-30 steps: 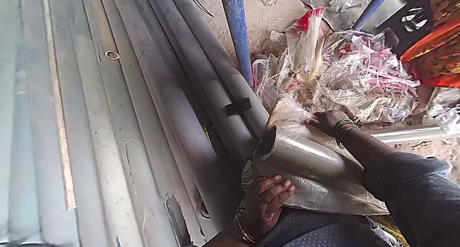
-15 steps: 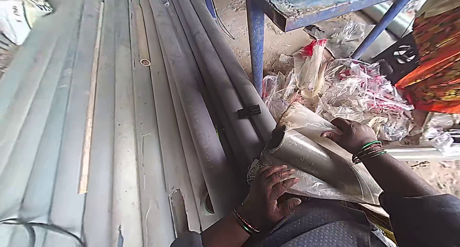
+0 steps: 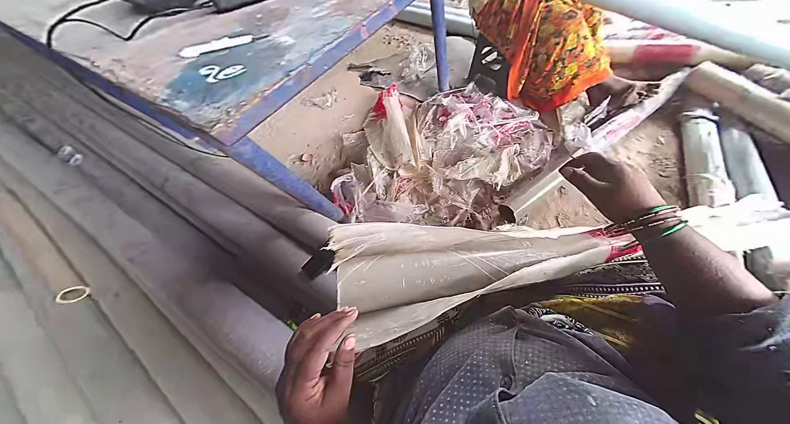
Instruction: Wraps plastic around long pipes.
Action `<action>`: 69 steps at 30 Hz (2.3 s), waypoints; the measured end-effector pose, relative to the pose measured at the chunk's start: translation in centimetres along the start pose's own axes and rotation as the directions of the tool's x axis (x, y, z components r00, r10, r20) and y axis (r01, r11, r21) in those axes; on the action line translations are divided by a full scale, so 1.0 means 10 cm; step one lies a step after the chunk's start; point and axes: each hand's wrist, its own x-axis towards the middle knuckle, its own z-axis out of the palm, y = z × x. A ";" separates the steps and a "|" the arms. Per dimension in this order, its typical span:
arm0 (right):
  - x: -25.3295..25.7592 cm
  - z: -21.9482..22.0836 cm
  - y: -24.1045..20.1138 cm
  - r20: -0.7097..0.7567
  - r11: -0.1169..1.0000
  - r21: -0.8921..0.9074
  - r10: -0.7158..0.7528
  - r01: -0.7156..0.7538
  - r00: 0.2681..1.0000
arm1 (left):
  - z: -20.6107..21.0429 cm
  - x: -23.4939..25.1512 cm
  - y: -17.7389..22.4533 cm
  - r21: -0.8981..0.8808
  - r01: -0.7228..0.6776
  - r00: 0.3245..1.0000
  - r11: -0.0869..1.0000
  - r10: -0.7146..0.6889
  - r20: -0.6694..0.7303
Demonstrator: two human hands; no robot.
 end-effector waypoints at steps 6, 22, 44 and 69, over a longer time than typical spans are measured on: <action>-0.50 -0.35 0.76 -0.099 0.957 0.127 0.273 -0.260 0.957 | 0.45 0.48 0.34 -0.091 -0.169 0.958 0.981 0.185 0.220; -0.98 -0.47 1.10 0.413 0.977 0.043 0.171 -0.207 0.895 | 2.47 1.86 1.46 0.070 -0.496 0.078 0.865 -0.036 0.996; -0.93 -0.44 1.17 0.480 0.984 0.044 0.130 -0.172 0.867 | 2.69 1.00 1.47 0.192 -0.379 0.575 0.905 0.068 0.815; -0.78 -0.11 1.31 0.448 0.947 -0.079 0.314 -0.313 0.837 | 2.50 1.19 1.55 0.158 -0.144 0.319 0.977 -0.106 0.942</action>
